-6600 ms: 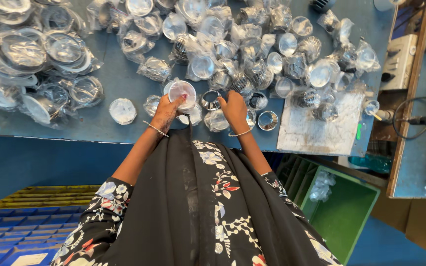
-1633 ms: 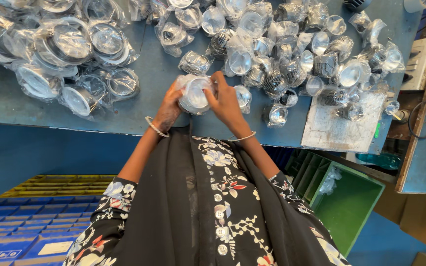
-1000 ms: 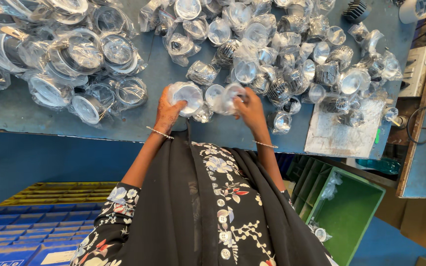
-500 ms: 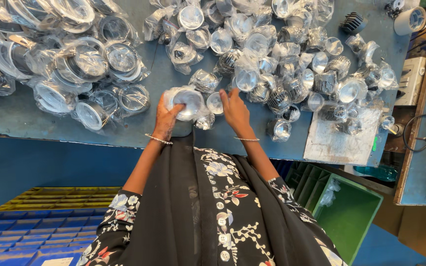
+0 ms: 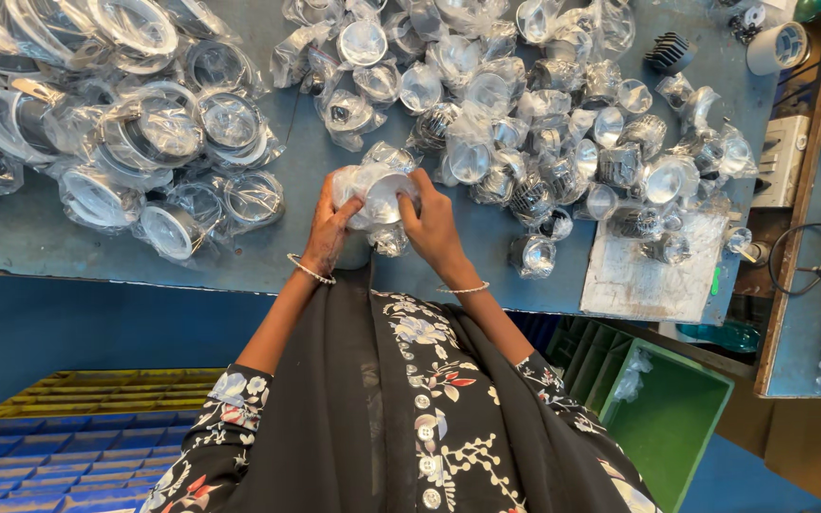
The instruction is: The person repeatedly picks up small metal and plastic parts from a table, places them into clear plastic bags, and sets the filled bags aside. The person handles items one at a time, occasionally moving other bags to access more parts.
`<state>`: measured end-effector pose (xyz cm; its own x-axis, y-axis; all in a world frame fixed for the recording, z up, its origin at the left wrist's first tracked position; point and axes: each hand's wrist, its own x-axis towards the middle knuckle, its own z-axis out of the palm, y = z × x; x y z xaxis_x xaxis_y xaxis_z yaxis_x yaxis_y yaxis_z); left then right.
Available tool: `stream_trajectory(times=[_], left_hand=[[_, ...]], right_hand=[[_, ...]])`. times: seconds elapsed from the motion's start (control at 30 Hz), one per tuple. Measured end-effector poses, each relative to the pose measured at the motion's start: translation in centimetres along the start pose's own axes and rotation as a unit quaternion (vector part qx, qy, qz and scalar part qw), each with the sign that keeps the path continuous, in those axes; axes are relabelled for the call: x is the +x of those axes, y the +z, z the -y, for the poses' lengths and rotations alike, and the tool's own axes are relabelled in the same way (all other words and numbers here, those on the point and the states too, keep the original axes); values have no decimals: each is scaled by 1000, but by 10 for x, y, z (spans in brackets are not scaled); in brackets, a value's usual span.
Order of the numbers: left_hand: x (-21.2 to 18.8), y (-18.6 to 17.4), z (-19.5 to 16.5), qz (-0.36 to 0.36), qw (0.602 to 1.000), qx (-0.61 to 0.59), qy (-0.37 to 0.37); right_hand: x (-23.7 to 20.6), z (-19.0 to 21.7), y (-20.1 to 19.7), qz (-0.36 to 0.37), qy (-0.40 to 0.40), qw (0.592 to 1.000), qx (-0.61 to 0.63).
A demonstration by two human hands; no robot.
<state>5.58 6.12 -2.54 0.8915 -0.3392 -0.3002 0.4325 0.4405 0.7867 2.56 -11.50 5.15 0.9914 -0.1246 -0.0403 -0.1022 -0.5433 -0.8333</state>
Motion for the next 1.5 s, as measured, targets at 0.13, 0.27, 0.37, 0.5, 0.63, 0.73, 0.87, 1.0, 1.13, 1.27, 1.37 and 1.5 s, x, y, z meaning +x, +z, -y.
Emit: stream_trajectory(times=[0.13,0.27,0.37,0.5,0.63,0.73,0.87,1.0,1.13,1.27,1.37,1.5], left_hand=[[-6,1,2,9,998,-58,2],[-6,-3,7,-58,997,-50,13],[-5,-8,9,-84,995,-29,41],[-2,-9,9,-99,993,15,65],[2,-6,9,-94,992,21,78],[2,-3,11,-85,987,80,107],[-2,2,11,-50,993,54,94],[-5,13,6,-14,997,44,63],[-6,16,4,-28,962,245,120],[3,8,9,-41,993,76,76],[8,1,12,-67,995,25,75],[7,-5,10,-95,995,-23,30]], right_hand=[[5,-2,4,11,8,1000,4],[6,-26,-2,105,123,960,228],[5,-47,-6,158,142,891,400],[-1,-68,-12,176,163,816,526],[-6,-68,-14,167,180,787,565],[-5,-53,-10,129,181,846,485],[-3,-24,5,11,138,976,166],[-2,-6,14,1,37,995,-95],[2,-9,6,59,-24,989,-136],[13,-37,-18,191,128,971,67],[24,-68,-28,-108,-87,963,-230],[31,-102,-30,-185,-99,867,-453]])
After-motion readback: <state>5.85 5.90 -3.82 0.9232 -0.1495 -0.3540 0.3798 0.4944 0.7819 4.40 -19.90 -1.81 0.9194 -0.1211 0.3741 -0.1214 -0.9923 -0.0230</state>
